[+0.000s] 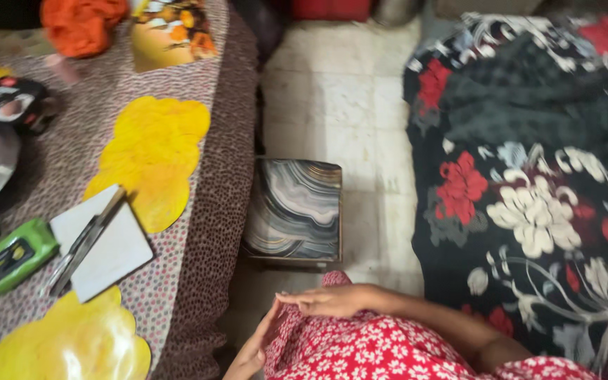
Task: The person rearranges items on a round table, moving a knife and a white tile, then gathers a green wipes pack, a small jar, and a pink box. They carry these items to a nearby bed and place them down, then return to the table to pick up a yellow-handled knife and place it on the tile. The person adjusts the yellow placemats on the table.
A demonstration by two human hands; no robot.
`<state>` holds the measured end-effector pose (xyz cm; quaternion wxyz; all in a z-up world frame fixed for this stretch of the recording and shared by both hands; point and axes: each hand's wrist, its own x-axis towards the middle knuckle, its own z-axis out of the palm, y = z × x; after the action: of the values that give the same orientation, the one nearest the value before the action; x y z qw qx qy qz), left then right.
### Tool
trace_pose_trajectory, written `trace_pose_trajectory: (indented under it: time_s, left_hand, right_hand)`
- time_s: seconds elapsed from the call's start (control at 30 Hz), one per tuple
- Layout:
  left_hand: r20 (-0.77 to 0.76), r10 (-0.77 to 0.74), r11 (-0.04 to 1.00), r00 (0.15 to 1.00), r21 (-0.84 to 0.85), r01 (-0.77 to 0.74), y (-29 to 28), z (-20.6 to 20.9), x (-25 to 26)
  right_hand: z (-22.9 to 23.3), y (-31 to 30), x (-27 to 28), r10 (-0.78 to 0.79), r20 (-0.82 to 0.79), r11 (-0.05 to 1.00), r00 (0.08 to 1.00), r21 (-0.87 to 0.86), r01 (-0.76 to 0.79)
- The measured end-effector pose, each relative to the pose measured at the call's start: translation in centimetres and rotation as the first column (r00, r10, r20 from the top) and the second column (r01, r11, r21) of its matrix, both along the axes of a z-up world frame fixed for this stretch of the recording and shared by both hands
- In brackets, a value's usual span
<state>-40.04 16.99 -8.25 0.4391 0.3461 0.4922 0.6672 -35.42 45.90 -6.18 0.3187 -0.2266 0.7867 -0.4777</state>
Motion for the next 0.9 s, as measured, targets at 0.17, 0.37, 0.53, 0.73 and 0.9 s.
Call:
trace_pose_trajectory:
  time_s: [0.17,0.37,0.53,0.73,0.9]
  left_hand:
    - [-0.008,-0.043,0.999,0.999,-0.018,0.043,-1.5,3.8,-2.3]
    - [-0.081,-0.094,0.995,0.992,0.008,0.095,-7.4,3.6,-4.7]
    - [-0.122,0.039,0.997,0.992,-0.057,-0.046,-14.7,3.1,-4.6]
    - [-0.067,0.448,0.854,0.892,-0.263,-0.449,-21.2,1.0,-2.7]
    - [-0.176,0.831,0.441,0.528,-0.37,-0.818,-23.8,-1.4,-1.2]
  right_hand:
    - [0.8,-2.4,-0.8,-0.211,-0.102,0.974,0.972,0.066,0.218]
    - [2.8,-9.0,-3.8,-0.23,-0.077,0.966,0.97,0.102,0.237]
    - [2.5,-15.9,-7.0,-0.109,-0.117,0.988,0.987,0.095,0.12]
    - [1.9,-22.4,-9.4,-0.02,-0.236,0.981,0.972,0.184,0.065]
    - [1.0,-25.8,-11.8,-0.004,-0.361,0.917,0.933,0.371,0.148]
